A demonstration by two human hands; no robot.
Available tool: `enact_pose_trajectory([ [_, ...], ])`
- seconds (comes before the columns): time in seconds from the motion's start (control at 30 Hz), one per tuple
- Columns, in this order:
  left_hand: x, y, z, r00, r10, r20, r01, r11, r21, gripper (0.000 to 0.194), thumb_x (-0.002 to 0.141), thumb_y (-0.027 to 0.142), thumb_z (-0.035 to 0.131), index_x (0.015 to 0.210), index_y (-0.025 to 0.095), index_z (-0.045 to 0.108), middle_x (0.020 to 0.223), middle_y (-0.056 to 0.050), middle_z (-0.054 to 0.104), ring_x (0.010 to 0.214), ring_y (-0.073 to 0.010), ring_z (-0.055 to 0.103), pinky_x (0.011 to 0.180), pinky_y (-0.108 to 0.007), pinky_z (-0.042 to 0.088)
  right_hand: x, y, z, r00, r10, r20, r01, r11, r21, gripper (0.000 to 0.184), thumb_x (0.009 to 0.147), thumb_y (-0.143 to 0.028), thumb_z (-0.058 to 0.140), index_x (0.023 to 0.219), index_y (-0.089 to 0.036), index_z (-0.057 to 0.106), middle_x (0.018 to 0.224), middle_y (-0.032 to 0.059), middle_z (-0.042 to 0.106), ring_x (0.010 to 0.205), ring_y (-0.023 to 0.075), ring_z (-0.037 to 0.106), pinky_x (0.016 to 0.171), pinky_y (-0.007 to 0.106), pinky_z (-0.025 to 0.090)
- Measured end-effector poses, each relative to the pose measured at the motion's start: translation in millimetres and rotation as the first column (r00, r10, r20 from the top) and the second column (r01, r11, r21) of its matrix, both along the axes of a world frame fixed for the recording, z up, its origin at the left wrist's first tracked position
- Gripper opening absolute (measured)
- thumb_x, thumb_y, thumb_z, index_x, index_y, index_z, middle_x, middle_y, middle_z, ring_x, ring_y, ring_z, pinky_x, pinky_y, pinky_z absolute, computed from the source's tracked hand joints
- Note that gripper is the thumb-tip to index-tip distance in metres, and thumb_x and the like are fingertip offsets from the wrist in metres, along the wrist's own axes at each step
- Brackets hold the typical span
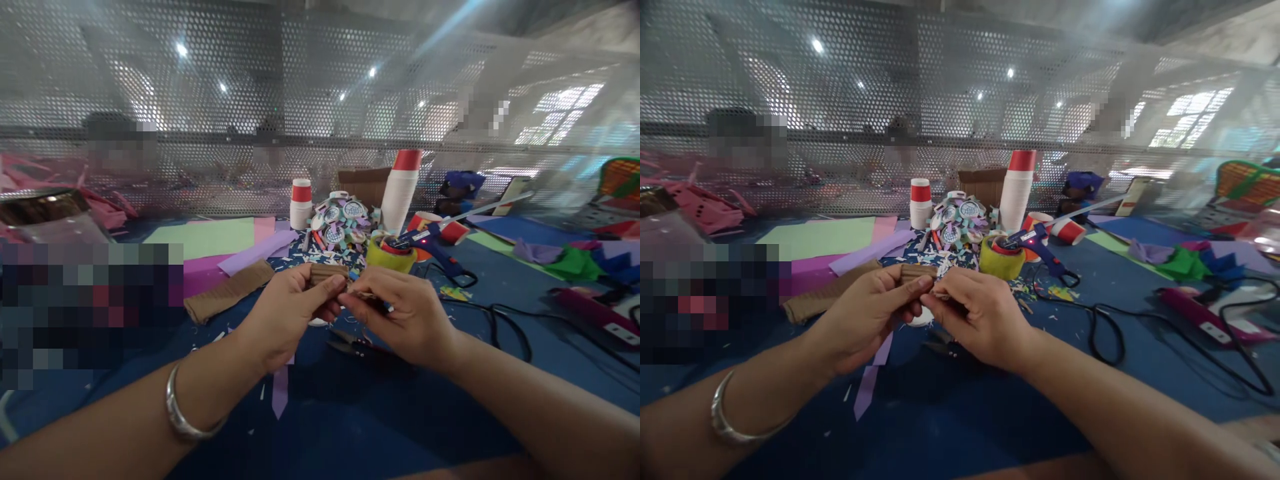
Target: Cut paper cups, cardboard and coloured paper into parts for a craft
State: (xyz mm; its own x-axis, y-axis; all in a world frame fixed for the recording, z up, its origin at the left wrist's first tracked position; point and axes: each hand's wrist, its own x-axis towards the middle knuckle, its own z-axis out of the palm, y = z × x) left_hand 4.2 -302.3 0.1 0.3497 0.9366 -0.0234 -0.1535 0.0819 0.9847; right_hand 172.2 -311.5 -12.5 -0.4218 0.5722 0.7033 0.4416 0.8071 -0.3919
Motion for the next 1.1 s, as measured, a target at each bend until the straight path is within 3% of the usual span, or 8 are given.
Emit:
enact_pose_trajectory([
  [0.1, -5.5, 3.5, 1.2, 1.0, -0.03, -0.004, 0.03, 0.999, -0.025, 0.022, 0.076, 0.029, 0.074, 0.089, 0.013, 0.065, 0.074, 0.0, 0.065, 0.059, -0.0081, 0.054, 0.055, -0.02, 0.042, 1.1, 2.1, -1.3, 1.0, -0.023, 0.015, 0.024, 0.997, -0.08, 0.016, 0.091, -0.023, 0.057, 0.076, -0.017, 0.059, 0.067, 0.001, 0.056, 0.06, 0.0117, 0.05, 0.057, 0.025, 0.04],
  [0.23, -15.3, 9.5, 3.3, 0.993, -0.085, -0.084, 0.091, 0.994, 0.065, 0.019, 0.074, 0.028, 0.075, 0.083, 0.016, 0.062, 0.072, 0.001, 0.063, 0.064, -0.0098, 0.056, 0.059, -0.022, 0.042, 4.6, 4.1, 0.1, 0.998, -0.019, 0.054, 0.027, 0.988, -0.15, 0.018, 0.091, -0.026, 0.056, 0.077, -0.017, 0.06, 0.067, 0.0002, 0.056, 0.061, 0.0115, 0.049, 0.057, 0.025, 0.039],
  [0.4, -27.5, 17.5, 11.0, 0.944, -0.266, -0.197, 0.277, 0.96, 0.031, 0.019, 0.072, 0.015, 0.074, 0.07, 0.016, 0.055, 0.066, 0.003, 0.056, 0.062, -0.0085, 0.051, 0.061, -0.021, 0.04, 5.9, 4.5, 0.4, 0.99, 0.044, 0.133, -0.016, 0.979, -0.203, 0.018, 0.09, -0.026, 0.057, 0.076, -0.016, 0.06, 0.067, -0.0006, 0.055, 0.06, 0.0104, 0.049, 0.056, 0.023, 0.038],
  [0.53, -31.0, 18.9, 13.6, 0.928, -0.296, -0.227, 0.322, 0.943, 0.082, 0.02, 0.069, 0.017, 0.076, 0.074, 0.017, 0.057, 0.069, 0.004, 0.055, 0.064, -0.0092, 0.05, 0.061, -0.021, 0.039, 6.4, 5.3, 2.5, 0.983, 0.091, 0.159, -0.043, 0.959, -0.279, 0.018, 0.09, -0.029, 0.058, 0.078, -0.016, 0.062, 0.067, -0.0012, 0.056, 0.06, 0.0098, 0.05, 0.056, 0.022, 0.038],
  [0.73, -21.8, 11.5, 11.7, 0.96, -0.225, -0.165, 0.241, 0.967, 0.087, 0.022, 0.069, 0.021, 0.077, 0.086, 0.018, 0.063, 0.078, 0.001, 0.061, 0.07, -0.0105, 0.055, 0.065, -0.022, 0.042, 7.5, 3.2, 7.1, 0.99, 0.078, 0.114, -0.053, 0.977, -0.207, 0.014, 0.09, -0.024, 0.056, 0.079, -0.017, 0.062, 0.068, -0.0004, 0.056, 0.06, 0.0102, 0.05, 0.055, 0.022, 0.039],
  [0.87, -19.4, 17.2, 11.1, 1.0, 0.003, 0.009, -0.003, 1.0, 0.023, 0.023, 0.064, 0.016, 0.079, 0.075, 0.016, 0.058, 0.069, 0.004, 0.055, 0.064, -0.0076, 0.051, 0.062, -0.021, 0.041, 9.8, 3.2, 8.0, 0.993, 0.059, 0.098, -0.055, 0.998, -0.045, 0.011, 0.088, -0.016, 0.055, 0.078, -0.017, 0.06, 0.067, -0.0005, 0.054, 0.059, 0.0104, 0.049, 0.056, 0.023, 0.04],
  [0.93, -22.4, 24.3, 9.2, 0.991, 0.13, 0.037, -0.131, 0.991, 0.031, 0.024, 0.065, 0.014, 0.078, 0.074, 0.016, 0.056, 0.065, 0.004, 0.055, 0.06, -0.0071, 0.05, 0.06, -0.021, 0.04, 15.2, 8.2, 7.9, 0.993, 0.0, 0.114, 0.004, 0.999, -0.035, 0.012, 0.09, -0.019, 0.054, 0.08, -0.017, 0.061, 0.068, 0.0003, 0.057, 0.06, 0.0109, 0.051, 0.057, 0.024, 0.041],
  [1.1, -28.0, 31.6, 3.6, 0.987, 0.162, -0.013, -0.161, 0.986, 0.043, 0.025, 0.07, 0.02, 0.076, 0.078, 0.017, 0.053, 0.06, 0.003, 0.059, 0.052, -0.0072, 0.051, 0.05, -0.021, 0.035, 36.1, 33.7, 2.2, 0.925, -0.192, 0.327, 0.259, 0.95, -0.175, 0.018, 0.088, -0.028, 0.058, 0.074, -0.017, 0.062, 0.063, 0.0006, 0.059, 0.055, 0.0121, 0.052, 0.051, 0.024, 0.038],
])
